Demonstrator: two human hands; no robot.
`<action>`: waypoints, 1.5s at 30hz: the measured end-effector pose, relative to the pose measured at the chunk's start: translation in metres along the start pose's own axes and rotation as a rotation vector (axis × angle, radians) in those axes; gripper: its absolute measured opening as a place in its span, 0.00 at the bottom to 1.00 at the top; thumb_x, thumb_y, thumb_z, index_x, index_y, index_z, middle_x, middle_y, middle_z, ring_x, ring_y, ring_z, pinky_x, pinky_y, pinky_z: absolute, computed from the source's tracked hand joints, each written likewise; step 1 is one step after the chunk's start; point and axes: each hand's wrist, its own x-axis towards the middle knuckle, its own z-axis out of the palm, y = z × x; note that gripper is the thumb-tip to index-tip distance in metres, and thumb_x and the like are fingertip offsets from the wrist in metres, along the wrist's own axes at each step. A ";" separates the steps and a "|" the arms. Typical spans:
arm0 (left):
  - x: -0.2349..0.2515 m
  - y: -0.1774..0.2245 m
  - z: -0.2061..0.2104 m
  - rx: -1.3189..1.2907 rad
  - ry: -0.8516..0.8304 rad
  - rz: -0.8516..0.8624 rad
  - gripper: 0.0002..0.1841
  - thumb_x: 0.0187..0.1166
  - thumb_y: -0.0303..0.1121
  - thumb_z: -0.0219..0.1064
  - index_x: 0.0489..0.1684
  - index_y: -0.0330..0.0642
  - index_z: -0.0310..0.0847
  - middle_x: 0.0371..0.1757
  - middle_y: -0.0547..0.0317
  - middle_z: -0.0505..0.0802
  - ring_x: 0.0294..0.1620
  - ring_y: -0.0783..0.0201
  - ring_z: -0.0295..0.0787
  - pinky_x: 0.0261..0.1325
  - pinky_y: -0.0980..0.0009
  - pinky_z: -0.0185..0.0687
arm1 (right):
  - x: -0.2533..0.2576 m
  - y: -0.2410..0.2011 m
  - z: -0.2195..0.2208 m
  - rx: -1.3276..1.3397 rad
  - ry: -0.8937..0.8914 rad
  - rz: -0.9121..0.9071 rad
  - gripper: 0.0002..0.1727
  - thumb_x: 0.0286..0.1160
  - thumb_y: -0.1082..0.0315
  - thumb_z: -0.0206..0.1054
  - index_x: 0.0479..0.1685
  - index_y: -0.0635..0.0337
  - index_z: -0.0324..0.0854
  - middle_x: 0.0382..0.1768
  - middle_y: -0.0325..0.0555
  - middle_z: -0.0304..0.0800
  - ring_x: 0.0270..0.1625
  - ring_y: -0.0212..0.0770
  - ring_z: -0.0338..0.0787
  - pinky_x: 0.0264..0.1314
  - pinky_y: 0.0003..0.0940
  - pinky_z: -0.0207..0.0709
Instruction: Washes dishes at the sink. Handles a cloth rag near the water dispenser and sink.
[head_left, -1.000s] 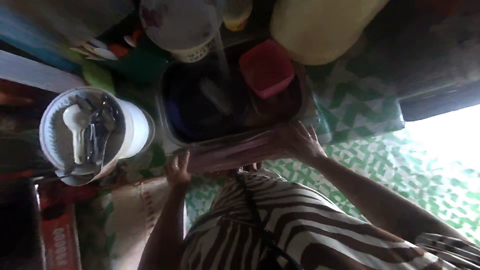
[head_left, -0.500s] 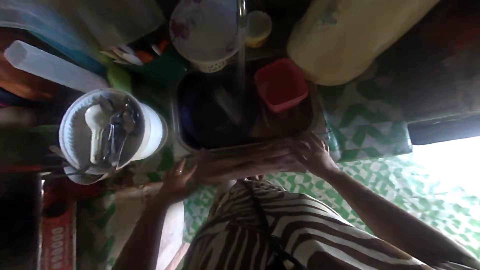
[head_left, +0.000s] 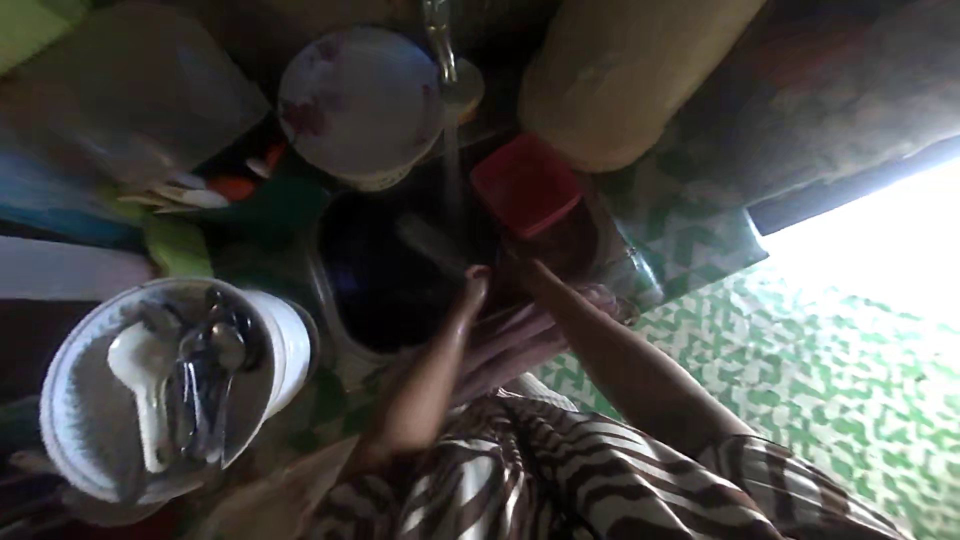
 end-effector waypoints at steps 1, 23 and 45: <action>0.002 -0.001 -0.003 0.012 0.035 -0.065 0.21 0.93 0.38 0.54 0.75 0.34 0.75 0.71 0.37 0.85 0.72 0.46 0.82 0.75 0.48 0.75 | 0.004 0.001 -0.001 -0.016 -0.018 0.004 0.25 0.89 0.54 0.59 0.71 0.65 0.80 0.68 0.65 0.84 0.72 0.62 0.83 0.77 0.64 0.72; -0.003 0.071 0.027 0.017 -0.021 -0.171 0.18 0.94 0.38 0.53 0.66 0.34 0.81 0.57 0.44 0.89 0.54 0.55 0.87 0.60 0.56 0.83 | -0.013 -0.022 -0.018 0.352 -0.353 0.039 0.19 0.89 0.70 0.58 0.73 0.69 0.72 0.57 0.55 0.85 0.52 0.38 0.87 0.58 0.35 0.82; 0.054 0.142 -0.039 -0.453 0.499 -0.024 0.14 0.90 0.33 0.57 0.62 0.30 0.76 0.47 0.46 0.86 0.44 0.58 0.85 0.48 0.61 0.86 | -0.011 -0.126 -0.046 0.598 -0.061 -0.403 0.19 0.91 0.66 0.56 0.73 0.66 0.75 0.63 0.52 0.86 0.60 0.38 0.88 0.63 0.35 0.84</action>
